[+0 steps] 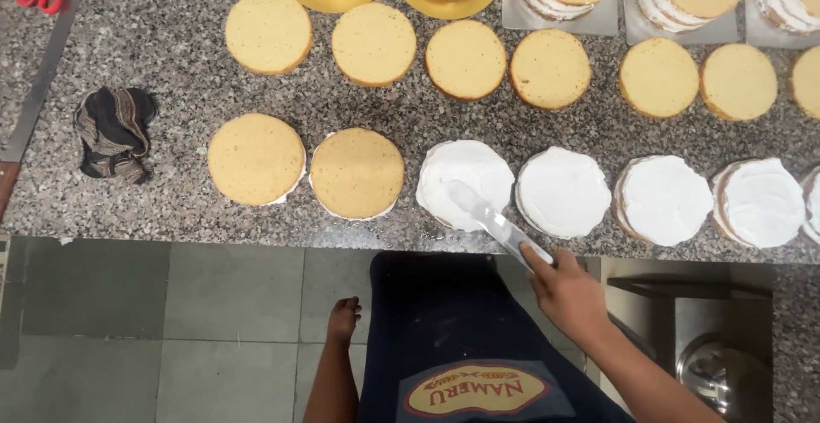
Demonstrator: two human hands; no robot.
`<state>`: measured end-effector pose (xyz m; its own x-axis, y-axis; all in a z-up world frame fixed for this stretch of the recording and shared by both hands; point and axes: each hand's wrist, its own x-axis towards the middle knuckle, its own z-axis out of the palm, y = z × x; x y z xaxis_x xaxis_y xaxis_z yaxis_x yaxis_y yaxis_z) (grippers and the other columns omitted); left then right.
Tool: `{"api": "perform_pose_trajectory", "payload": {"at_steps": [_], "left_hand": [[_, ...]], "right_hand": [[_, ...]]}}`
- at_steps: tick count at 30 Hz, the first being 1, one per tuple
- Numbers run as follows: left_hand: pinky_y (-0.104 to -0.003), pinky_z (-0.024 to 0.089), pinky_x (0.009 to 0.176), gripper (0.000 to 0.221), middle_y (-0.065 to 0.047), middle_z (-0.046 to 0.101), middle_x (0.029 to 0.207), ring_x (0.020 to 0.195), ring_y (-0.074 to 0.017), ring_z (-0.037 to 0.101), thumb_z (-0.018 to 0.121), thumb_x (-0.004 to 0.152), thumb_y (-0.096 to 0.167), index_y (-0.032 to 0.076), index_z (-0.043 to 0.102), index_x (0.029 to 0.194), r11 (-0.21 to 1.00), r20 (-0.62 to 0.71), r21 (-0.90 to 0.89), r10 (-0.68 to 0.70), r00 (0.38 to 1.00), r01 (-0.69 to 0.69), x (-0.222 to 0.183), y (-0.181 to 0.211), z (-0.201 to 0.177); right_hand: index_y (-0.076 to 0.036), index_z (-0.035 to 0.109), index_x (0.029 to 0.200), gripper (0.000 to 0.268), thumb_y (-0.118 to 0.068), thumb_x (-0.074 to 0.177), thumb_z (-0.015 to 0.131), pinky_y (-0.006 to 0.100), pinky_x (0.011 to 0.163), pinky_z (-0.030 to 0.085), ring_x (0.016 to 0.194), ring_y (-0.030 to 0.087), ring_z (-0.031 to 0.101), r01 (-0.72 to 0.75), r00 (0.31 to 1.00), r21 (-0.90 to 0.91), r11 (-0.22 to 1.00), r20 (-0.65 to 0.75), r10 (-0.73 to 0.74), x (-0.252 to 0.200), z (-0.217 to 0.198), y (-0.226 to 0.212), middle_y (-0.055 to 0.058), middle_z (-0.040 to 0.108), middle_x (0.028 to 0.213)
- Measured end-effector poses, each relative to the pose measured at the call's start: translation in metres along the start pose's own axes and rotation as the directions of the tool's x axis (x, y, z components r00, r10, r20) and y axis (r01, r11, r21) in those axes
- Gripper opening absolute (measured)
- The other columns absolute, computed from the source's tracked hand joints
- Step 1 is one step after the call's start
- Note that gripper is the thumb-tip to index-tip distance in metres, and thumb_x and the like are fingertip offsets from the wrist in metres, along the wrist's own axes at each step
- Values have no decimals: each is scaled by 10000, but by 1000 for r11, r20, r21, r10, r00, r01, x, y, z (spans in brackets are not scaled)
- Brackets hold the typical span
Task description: The recorder is applying cream, sprinkles, and layering cake sponges on a counter.
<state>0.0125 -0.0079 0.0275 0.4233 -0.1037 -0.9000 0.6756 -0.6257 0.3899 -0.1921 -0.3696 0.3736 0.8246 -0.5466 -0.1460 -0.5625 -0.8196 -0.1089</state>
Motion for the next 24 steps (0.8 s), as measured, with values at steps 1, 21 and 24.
{"api": "perform_pose_trajectory", "payload": {"at_steps": [1, 21, 24], "left_hand": [[-372, 506, 963, 494, -131, 716, 1183, 1026, -252, 649, 553, 991, 329, 5, 620, 1358, 1000, 0, 0, -3, 1000, 3, 1, -1, -1], [-396, 514, 966, 546, -182, 711, 1245, 1063, -299, 648, 559, 1003, 355, -23, 592, 1395, 1000, 47, 30, 3, 999, -5, 8, -5, -4], [-424, 508, 951, 554, -153, 698, 1255, 1071, -276, 647, 553, 993, 366, 0, 576, 1409, 999, 34, 43, -18, 999, 16, 0, 1, -6]], "right_hand": [[-280, 602, 1416, 562, -252, 869, 723, 368, 537, 540, 694, 253, 623, 1, 1000, 0, 1000, 3, -1, -4, -2, 5, 162, 625, 993], [-334, 624, 1397, 501, -313, 900, 682, 383, 437, 478, 531, 219, 545, 119, 988, 48, 992, -104, -113, -24, 2, -5, 88, 583, 794], [-322, 583, 1474, 527, -285, 956, 672, 367, 414, 485, 525, 187, 550, -87, 991, -18, 996, 98, 88, -28, 7, 4, 61, 600, 814]]}}
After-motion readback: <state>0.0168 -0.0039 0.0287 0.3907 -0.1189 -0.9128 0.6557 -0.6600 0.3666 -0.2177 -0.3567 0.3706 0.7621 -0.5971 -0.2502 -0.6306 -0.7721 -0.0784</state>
